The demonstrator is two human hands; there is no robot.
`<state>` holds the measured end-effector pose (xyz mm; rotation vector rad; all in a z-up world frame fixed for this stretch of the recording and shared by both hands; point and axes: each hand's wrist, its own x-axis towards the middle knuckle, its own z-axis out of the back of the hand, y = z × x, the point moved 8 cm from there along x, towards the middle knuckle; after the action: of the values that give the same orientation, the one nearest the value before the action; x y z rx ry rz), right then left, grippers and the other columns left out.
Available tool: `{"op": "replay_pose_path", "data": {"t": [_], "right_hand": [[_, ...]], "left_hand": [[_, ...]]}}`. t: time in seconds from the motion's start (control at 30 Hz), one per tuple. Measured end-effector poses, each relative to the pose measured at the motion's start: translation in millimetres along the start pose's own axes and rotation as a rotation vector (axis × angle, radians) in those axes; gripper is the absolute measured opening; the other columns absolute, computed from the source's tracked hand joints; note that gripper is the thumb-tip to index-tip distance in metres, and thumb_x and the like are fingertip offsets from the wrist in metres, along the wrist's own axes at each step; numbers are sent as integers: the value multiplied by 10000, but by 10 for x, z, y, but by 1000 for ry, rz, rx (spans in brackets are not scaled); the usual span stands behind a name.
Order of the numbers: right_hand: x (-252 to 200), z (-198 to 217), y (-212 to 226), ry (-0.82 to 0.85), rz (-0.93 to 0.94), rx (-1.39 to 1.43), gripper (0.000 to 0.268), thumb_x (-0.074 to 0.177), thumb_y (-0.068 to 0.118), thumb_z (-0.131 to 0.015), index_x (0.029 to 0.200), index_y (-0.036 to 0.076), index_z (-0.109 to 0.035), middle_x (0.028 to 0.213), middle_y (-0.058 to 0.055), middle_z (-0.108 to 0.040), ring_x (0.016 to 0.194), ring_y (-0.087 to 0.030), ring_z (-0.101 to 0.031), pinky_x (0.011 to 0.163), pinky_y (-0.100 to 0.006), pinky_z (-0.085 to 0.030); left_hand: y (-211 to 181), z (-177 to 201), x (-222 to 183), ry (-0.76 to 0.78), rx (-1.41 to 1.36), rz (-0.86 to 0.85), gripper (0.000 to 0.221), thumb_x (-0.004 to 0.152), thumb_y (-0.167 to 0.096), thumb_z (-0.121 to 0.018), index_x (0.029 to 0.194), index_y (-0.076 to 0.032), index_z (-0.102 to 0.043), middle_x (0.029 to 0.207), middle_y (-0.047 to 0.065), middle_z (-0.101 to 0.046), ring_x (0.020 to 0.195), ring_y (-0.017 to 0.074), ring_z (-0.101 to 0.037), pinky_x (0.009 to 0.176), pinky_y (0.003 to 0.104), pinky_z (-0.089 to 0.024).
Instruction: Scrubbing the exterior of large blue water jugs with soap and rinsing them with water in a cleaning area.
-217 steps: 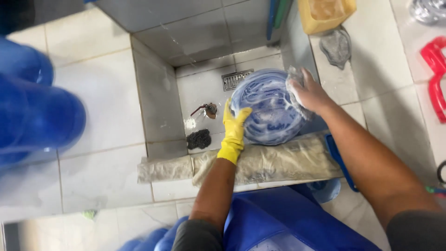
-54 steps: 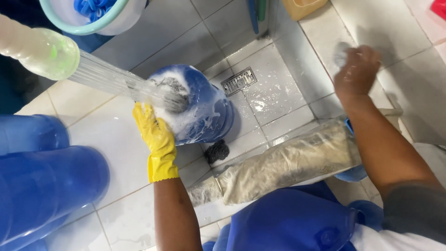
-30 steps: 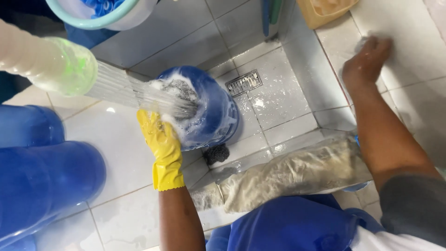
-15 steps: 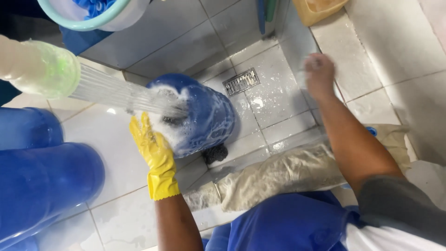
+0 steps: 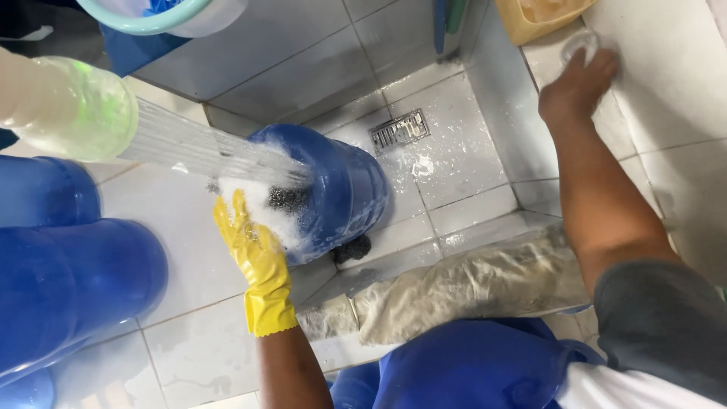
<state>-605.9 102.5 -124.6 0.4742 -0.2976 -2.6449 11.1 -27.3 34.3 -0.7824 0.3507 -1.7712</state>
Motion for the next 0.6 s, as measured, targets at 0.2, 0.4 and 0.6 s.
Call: {"op": "replay_pose_path", "data": {"t": [0.2,0.4,0.6], "right_hand": [[-313,-393,271,-397,1091,227,461,781,-114,-532,1070,112,-811,1056,-48,-802,901,-280,-696,902,-395,-507],[-1121,-490,624,468,-89,724,514,919,781,-531,858,271,-537,650,46,-352,623,-126,-353,519,-382,-395],[-2006,-342,2126,391,401,816,503,818,518,-889,1124,151,-733,1093,-91,-715,1071,-238,-708,892,-399,-574]], "left_hand": [[-68,-1,-69,-2,22,3,676,929,61,-415,1562,-170,-467,1668,168,-328,1577,380,-223,1313,502,-209],[33,-104,-11,-112,250,-181,704,876,128,-442,1525,-129,-527,1576,197,-473,1490,426,-404,1274,482,-333],[146,-305,-22,-159,174,-93,648,888,4,-449,1503,-173,-553,1576,211,-457,1493,420,-396,1297,477,-275]]}}
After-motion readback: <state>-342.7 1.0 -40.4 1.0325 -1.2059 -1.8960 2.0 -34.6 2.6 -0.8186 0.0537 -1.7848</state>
